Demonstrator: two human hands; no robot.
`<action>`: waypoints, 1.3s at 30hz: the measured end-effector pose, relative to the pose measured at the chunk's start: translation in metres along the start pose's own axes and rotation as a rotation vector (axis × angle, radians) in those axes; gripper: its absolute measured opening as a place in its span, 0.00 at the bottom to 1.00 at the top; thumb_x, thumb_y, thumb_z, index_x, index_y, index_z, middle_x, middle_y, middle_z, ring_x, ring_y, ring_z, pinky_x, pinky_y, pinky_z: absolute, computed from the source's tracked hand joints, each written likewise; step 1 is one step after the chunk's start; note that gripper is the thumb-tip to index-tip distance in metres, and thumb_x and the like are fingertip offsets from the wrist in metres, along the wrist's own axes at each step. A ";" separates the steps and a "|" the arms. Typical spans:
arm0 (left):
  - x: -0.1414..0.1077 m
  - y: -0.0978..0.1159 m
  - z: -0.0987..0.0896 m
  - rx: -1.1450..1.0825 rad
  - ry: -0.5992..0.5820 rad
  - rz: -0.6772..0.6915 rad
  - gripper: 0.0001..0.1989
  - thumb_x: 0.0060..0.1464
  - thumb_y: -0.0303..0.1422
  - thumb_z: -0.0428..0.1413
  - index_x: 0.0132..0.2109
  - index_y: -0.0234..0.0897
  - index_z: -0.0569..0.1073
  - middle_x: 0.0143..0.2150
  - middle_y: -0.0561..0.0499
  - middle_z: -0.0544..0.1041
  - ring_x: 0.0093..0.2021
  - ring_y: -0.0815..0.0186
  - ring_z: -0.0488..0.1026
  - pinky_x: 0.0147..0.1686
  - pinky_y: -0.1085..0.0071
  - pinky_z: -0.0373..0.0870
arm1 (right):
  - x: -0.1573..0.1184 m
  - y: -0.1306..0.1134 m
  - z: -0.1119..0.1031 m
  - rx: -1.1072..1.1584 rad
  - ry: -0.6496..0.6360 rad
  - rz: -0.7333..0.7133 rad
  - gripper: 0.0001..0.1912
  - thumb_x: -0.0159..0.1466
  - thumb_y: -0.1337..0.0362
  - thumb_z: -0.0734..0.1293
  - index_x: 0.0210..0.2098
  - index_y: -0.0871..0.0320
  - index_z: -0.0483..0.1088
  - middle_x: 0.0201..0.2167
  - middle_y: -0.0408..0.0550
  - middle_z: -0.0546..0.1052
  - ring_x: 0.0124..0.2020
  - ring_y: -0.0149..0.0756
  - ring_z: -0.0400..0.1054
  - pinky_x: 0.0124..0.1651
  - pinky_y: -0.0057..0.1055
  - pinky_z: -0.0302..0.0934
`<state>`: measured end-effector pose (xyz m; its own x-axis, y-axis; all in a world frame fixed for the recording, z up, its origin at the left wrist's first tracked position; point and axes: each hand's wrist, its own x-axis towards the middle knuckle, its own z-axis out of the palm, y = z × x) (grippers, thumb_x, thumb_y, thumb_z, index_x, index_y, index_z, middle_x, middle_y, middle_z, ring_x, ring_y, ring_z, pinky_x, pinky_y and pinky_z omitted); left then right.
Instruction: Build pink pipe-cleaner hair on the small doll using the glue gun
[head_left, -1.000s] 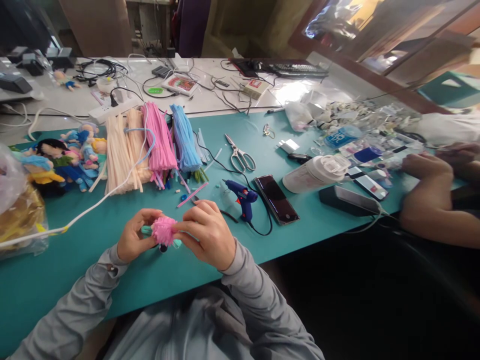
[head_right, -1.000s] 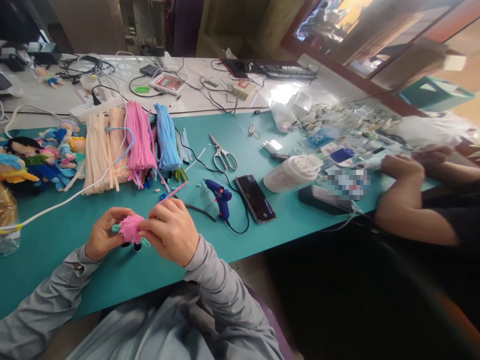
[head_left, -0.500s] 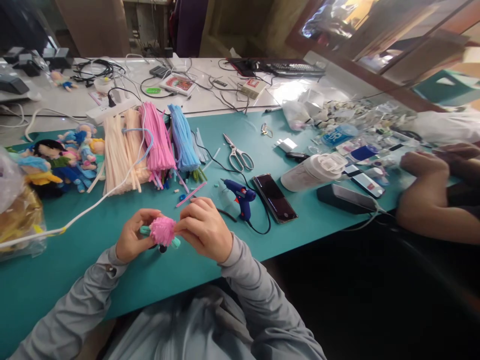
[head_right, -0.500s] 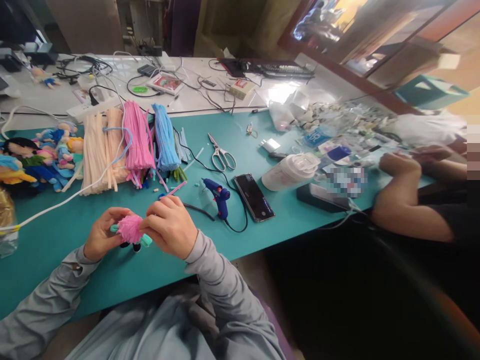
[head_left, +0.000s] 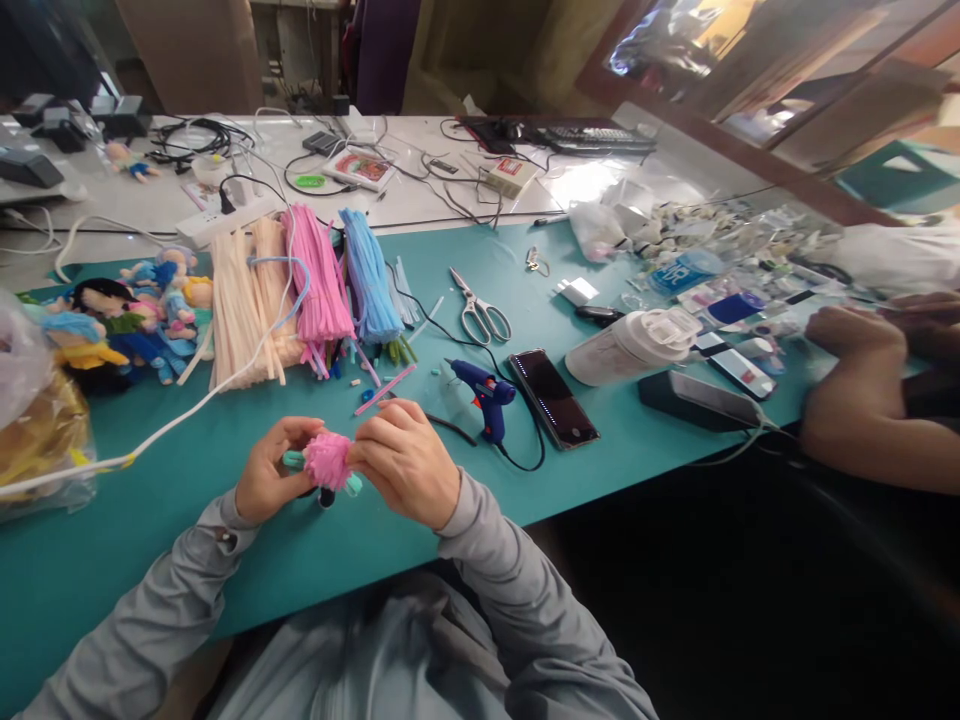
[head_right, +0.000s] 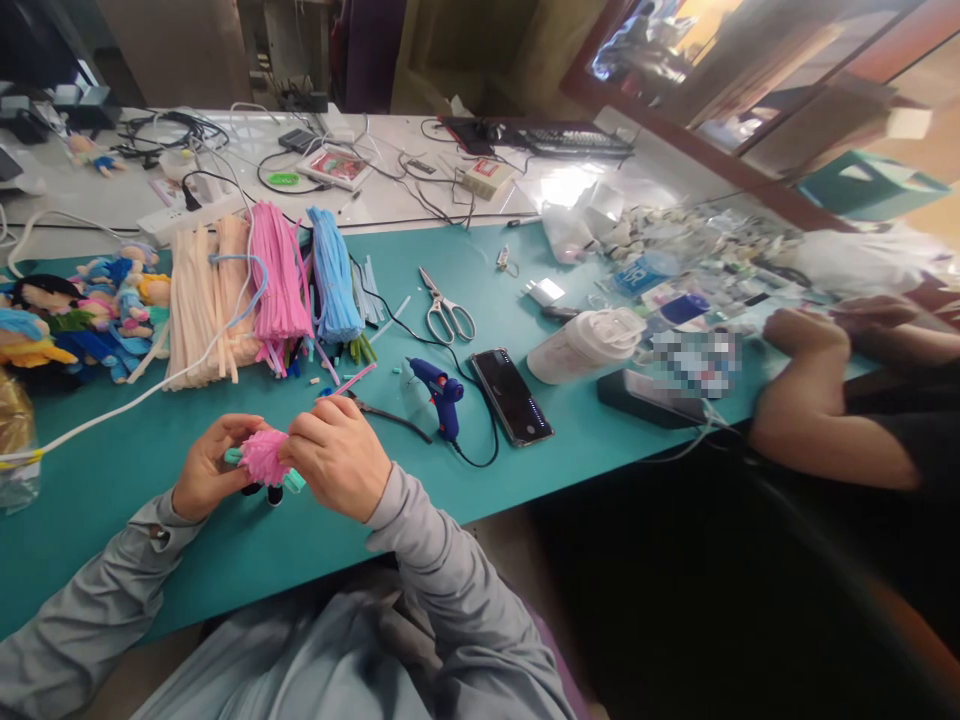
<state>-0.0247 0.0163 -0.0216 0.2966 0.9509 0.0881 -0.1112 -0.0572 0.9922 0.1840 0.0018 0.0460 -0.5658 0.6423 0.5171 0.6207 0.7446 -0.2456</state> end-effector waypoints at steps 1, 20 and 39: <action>0.000 0.000 0.000 -0.003 0.002 0.001 0.22 0.40 0.35 0.68 0.45 0.38 0.76 0.37 0.46 0.81 0.36 0.61 0.78 0.37 0.68 0.73 | 0.000 0.000 0.000 -0.002 0.006 -0.002 0.15 0.71 0.66 0.57 0.31 0.57 0.69 0.30 0.44 0.73 0.32 0.35 0.58 0.47 0.34 0.53; 0.001 -0.001 -0.003 -0.014 0.036 -0.026 0.23 0.38 0.37 0.69 0.44 0.37 0.76 0.36 0.47 0.80 0.35 0.62 0.76 0.36 0.69 0.72 | -0.005 0.002 -0.005 0.288 0.189 0.111 0.11 0.67 0.56 0.65 0.35 0.57 0.72 0.27 0.46 0.72 0.32 0.35 0.66 0.44 0.38 0.62; -0.001 0.004 -0.002 0.032 -0.031 -0.020 0.22 0.39 0.37 0.68 0.43 0.37 0.76 0.37 0.46 0.81 0.36 0.60 0.78 0.37 0.67 0.73 | 0.010 -0.005 -0.008 0.318 -0.024 0.275 0.07 0.55 0.72 0.73 0.25 0.57 0.72 0.24 0.41 0.74 0.29 0.32 0.68 0.36 0.31 0.55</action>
<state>-0.0275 0.0155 -0.0175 0.3278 0.9421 0.0705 -0.0749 -0.0485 0.9960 0.1798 0.0030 0.0592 -0.4172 0.8259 0.3792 0.5540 0.5619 -0.6143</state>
